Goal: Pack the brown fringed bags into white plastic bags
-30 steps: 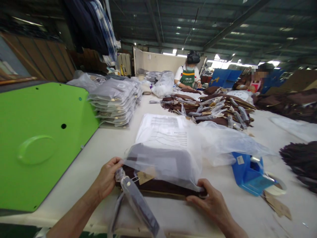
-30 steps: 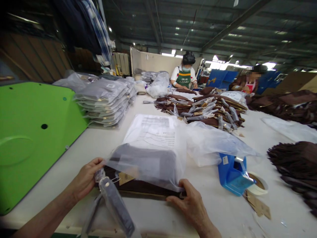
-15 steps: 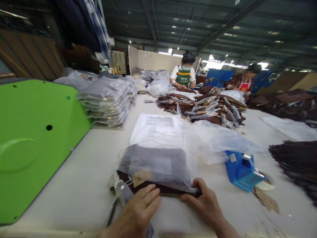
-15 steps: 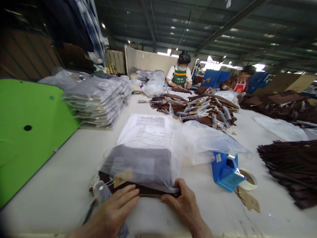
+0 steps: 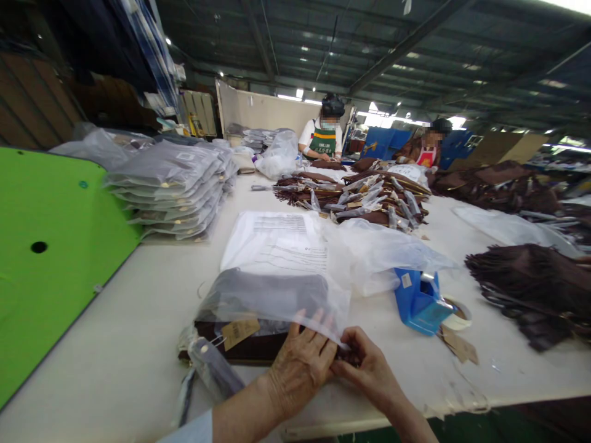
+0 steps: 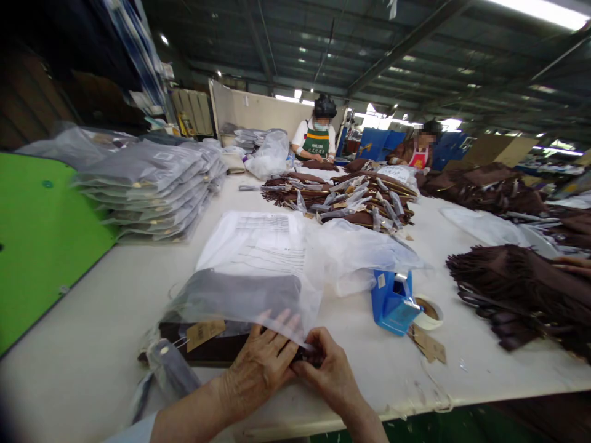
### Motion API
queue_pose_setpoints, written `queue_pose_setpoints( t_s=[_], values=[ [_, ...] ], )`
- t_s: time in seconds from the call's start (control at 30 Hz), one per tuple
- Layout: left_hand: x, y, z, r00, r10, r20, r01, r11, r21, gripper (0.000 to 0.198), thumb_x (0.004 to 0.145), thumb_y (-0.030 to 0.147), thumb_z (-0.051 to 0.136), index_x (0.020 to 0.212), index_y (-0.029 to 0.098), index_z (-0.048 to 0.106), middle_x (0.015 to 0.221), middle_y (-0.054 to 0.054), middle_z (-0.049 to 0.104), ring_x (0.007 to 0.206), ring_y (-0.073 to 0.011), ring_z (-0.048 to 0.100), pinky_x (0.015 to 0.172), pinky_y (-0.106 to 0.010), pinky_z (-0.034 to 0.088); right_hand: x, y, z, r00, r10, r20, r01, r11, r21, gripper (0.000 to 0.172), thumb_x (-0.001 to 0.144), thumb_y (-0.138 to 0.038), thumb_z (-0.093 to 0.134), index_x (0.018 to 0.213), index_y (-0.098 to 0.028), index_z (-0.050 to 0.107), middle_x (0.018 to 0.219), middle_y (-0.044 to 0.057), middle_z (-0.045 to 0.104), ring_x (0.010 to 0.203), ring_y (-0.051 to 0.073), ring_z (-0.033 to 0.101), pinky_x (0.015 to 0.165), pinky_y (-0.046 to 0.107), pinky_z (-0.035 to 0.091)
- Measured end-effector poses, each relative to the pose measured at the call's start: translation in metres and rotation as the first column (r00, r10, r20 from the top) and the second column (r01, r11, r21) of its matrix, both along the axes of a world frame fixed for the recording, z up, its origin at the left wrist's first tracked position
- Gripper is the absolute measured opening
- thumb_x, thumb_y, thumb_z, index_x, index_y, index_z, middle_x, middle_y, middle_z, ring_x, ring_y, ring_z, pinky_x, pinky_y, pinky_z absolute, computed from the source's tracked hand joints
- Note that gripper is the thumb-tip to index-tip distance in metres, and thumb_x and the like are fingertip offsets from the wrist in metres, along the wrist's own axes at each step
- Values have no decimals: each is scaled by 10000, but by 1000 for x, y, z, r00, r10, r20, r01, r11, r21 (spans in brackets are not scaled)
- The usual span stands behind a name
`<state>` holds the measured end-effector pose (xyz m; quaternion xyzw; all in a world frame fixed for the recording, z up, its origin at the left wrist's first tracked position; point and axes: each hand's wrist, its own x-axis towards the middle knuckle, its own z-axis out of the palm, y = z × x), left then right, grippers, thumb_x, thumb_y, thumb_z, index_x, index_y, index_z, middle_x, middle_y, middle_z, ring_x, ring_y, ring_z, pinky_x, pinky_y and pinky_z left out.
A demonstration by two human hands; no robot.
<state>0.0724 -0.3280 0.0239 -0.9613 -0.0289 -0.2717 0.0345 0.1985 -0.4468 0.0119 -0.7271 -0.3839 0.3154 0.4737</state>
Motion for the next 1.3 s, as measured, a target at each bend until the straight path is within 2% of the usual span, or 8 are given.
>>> queue_pose_setpoints(
  t_s=[0.17, 0.33, 0.47, 0.53, 0.6, 0.83, 1.17, 1.3],
  values=[
    [-7, -2, -5, 995, 47, 85, -50, 998, 37, 305, 863, 385, 511, 1005, 125, 582, 1078, -83, 634, 1085, -257, 499, 922, -434, 283, 1, -3, 2, 1000, 22, -10, -22, 1000, -2, 219, 660, -233, 612, 814, -214, 458, 695, -60, 452, 622, 98, 434, 559, 214, 360],
    [-15, -3, -4, 982, 19, 188, -26, 999, 35, 208, 891, 215, 439, 967, 102, 597, 937, -81, 652, 905, -225, 549, 861, -406, 326, 3, -3, -1, 998, 39, -39, -37, 998, 48, 193, 722, -330, 591, 804, -206, 467, 702, -51, 438, 637, 102, 423, 574, 224, 358],
    [-17, -10, 1, 967, -190, 169, 177, 980, 90, 275, 895, 133, 339, 975, 91, 599, 941, -91, 622, 909, -212, 528, 824, -363, 364, 0, 1, -5, 999, -29, 23, 28, 998, 60, 235, 776, -423, 532, 735, -200, 473, 649, -50, 434, 614, 104, 419, 565, 227, 353],
    [-14, -14, 1, 944, -319, 89, 309, 945, 104, 224, 873, 126, 386, 937, 92, 599, 883, -76, 602, 833, -194, 524, 751, -337, 386, -2, 3, -5, 997, -69, 38, 67, 996, 65, 267, 788, -453, 511, 712, -202, 463, 621, -54, 420, 590, 102, 406, 545, 225, 348],
    [-10, -17, -1, 934, -357, 13, 354, 930, 95, 151, 852, 140, 449, 890, 98, 589, 810, -54, 571, 751, -177, 503, 673, -320, 381, -3, 3, -3, 996, -74, 52, 70, 995, 66, 281, 792, -466, 508, 706, -202, 462, 615, -56, 412, 585, 100, 401, 543, 224, 349],
    [8, -17, -11, 951, -308, 33, 304, 949, 85, 59, 846, 150, 499, 838, 117, 547, 821, -36, 552, 752, -169, 482, 665, -322, 344, 3, -5, 12, 998, 28, 52, -30, 998, 53, 282, 826, -462, 468, 781, -189, 521, 700, -19, 510, 695, 128, 499, 644, 237, 414],
    [14, -20, -14, 960, -269, 76, 271, 963, -7, 117, 869, 140, 408, 826, 126, 515, 725, -19, 522, 672, -160, 456, 631, -335, 312, 4, -10, 5, 998, -60, 0, 59, 991, 121, 275, 789, -468, 533, 781, -196, 577, 715, -17, 566, 709, 132, 530, 665, 225, 430],
    [13, -20, -13, 963, -264, 54, 261, 963, 58, 96, 853, 151, 421, 859, 128, 514, 720, -27, 516, 650, -166, 465, 602, -335, 308, 0, -12, 4, 990, -122, -72, 131, 983, 132, 303, 769, -494, 550, 774, -193, 579, 703, -16, 555, 689, 132, 524, 646, 228, 437]
  ],
)
